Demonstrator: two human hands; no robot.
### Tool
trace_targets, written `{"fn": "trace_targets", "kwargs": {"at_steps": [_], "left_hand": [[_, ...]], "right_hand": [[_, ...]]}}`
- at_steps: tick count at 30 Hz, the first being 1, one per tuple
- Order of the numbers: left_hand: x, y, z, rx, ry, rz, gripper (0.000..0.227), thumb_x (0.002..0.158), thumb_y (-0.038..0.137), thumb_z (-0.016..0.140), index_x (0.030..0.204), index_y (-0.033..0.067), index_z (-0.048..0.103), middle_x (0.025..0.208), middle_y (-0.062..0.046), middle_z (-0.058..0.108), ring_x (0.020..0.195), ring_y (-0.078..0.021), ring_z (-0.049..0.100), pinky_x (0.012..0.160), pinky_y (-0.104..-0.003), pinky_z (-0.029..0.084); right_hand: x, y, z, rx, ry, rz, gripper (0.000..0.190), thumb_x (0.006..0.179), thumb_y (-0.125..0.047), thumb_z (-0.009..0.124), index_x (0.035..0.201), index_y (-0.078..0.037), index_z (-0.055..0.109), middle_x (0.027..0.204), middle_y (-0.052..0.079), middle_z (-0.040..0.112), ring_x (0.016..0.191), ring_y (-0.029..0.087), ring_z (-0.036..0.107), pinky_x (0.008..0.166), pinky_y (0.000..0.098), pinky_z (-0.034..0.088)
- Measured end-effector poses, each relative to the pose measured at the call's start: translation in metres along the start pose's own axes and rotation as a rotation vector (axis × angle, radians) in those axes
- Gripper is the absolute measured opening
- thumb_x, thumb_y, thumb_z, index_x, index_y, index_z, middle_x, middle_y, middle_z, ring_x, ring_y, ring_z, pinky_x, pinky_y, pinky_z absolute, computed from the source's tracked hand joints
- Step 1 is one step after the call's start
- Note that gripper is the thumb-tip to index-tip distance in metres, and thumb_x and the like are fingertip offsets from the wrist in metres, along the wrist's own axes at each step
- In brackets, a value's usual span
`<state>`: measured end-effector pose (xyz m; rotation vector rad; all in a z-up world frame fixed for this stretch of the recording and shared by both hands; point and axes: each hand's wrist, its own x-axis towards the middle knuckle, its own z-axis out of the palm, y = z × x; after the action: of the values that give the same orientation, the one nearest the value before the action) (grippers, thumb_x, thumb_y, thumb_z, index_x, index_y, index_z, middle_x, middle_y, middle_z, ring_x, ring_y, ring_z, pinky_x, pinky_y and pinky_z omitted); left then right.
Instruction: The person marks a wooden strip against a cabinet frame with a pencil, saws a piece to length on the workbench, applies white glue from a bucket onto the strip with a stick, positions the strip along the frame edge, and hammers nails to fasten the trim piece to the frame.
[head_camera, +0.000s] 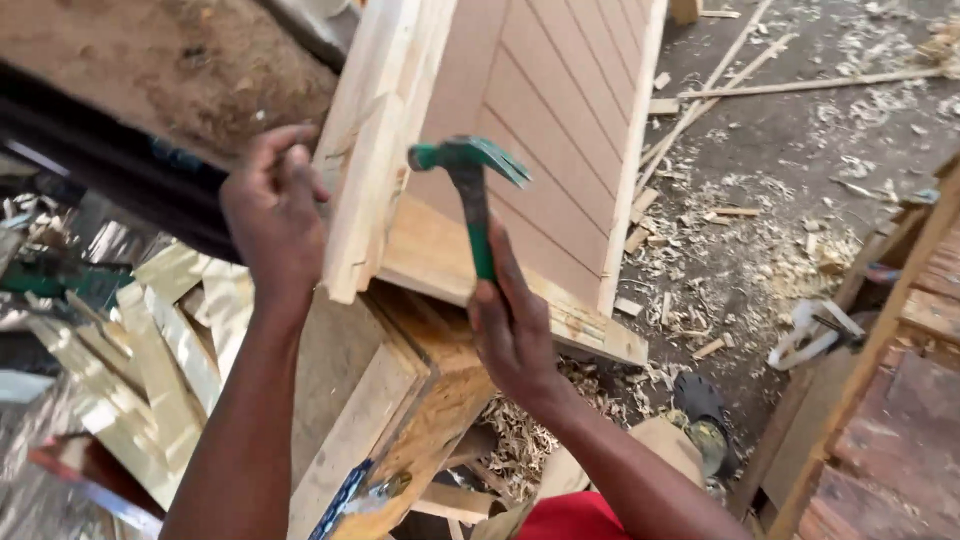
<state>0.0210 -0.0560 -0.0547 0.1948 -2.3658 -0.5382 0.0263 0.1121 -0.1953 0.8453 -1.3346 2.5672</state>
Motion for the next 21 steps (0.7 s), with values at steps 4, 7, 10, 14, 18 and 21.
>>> {"fn": "trace_targets", "kwargs": {"at_steps": [4, 7, 10, 14, 18, 21], "left_hand": [[-0.003, 0.019, 0.0, -0.025, -0.041, -0.152, 0.026, 0.092, 0.008, 0.038, 0.105, 0.0024, 0.06, 0.056, 0.001, 0.045, 0.053, -0.0073, 0.044, 0.056, -0.025, 0.042], [-0.005, 0.018, 0.002, -0.093, -0.036, -0.189, 0.017, 0.094, 0.007, 0.037, 0.104, 0.0023, 0.05, 0.059, 0.001, 0.046, 0.054, -0.0065, 0.043, 0.056, -0.023, 0.042], [-0.007, 0.018, -0.001, -0.092, -0.044, -0.198, 0.005, 0.095, 0.007, 0.039, 0.097, 0.0048, 0.043, 0.06, -0.001, 0.048, 0.052, -0.0079, 0.043, 0.052, -0.025, 0.04], [-0.005, 0.018, 0.0, -0.093, -0.019, -0.13, 0.005, 0.093, 0.009, 0.042, 0.095, 0.0053, 0.044, 0.059, -0.002, 0.049, 0.051, -0.0089, 0.045, 0.054, -0.026, 0.041], [-0.006, 0.027, -0.004, -0.125, 0.047, -0.151, 0.004, 0.091, 0.012, 0.043, 0.091, 0.0083, 0.04, 0.053, 0.0, 0.046, 0.046, -0.0077, 0.042, 0.054, -0.025, 0.042], [-0.006, 0.034, -0.003, -0.197, 0.06, -0.221, 0.007, 0.091, 0.004, 0.046, 0.089, 0.0097, 0.043, 0.054, -0.002, 0.048, 0.041, -0.0091, 0.041, 0.04, -0.023, 0.035]], "right_hand": [[-0.03, -0.044, -0.004, 0.008, -0.157, 0.196, 0.046, 0.102, -0.022, 0.035, 0.145, -0.015, 0.018, 0.062, -0.003, 0.027, 0.05, 0.007, 0.024, 0.045, 0.0242, 0.023], [-0.043, -0.048, -0.006, -0.097, -0.126, 0.001, 0.045, 0.101, -0.009, 0.035, 0.143, -0.01, 0.021, 0.066, 0.003, 0.042, 0.051, 0.009, 0.032, 0.048, 0.0248, 0.03], [-0.041, -0.049, -0.006, -0.224, -0.297, 0.113, 0.05, 0.1, -0.008, 0.036, 0.144, -0.023, 0.017, 0.062, -0.001, 0.043, 0.044, 0.007, 0.031, 0.037, 0.023, 0.031], [-0.036, -0.057, -0.005, -0.109, -0.091, -0.066, 0.044, 0.104, -0.016, 0.036, 0.144, -0.018, 0.021, 0.103, 0.009, 0.044, 0.049, 0.008, 0.033, 0.043, 0.0239, 0.032], [-0.04, -0.048, 0.003, -0.176, -0.301, 0.156, 0.045, 0.102, -0.019, 0.034, 0.144, -0.02, 0.017, 0.062, -0.002, 0.04, 0.049, 0.007, 0.028, 0.043, 0.0248, 0.028], [-0.028, -0.063, -0.011, -0.118, -0.218, 0.061, 0.043, 0.102, -0.016, 0.038, 0.143, -0.013, 0.025, 0.066, -0.002, 0.042, 0.047, 0.007, 0.03, 0.043, 0.0238, 0.028]]}}
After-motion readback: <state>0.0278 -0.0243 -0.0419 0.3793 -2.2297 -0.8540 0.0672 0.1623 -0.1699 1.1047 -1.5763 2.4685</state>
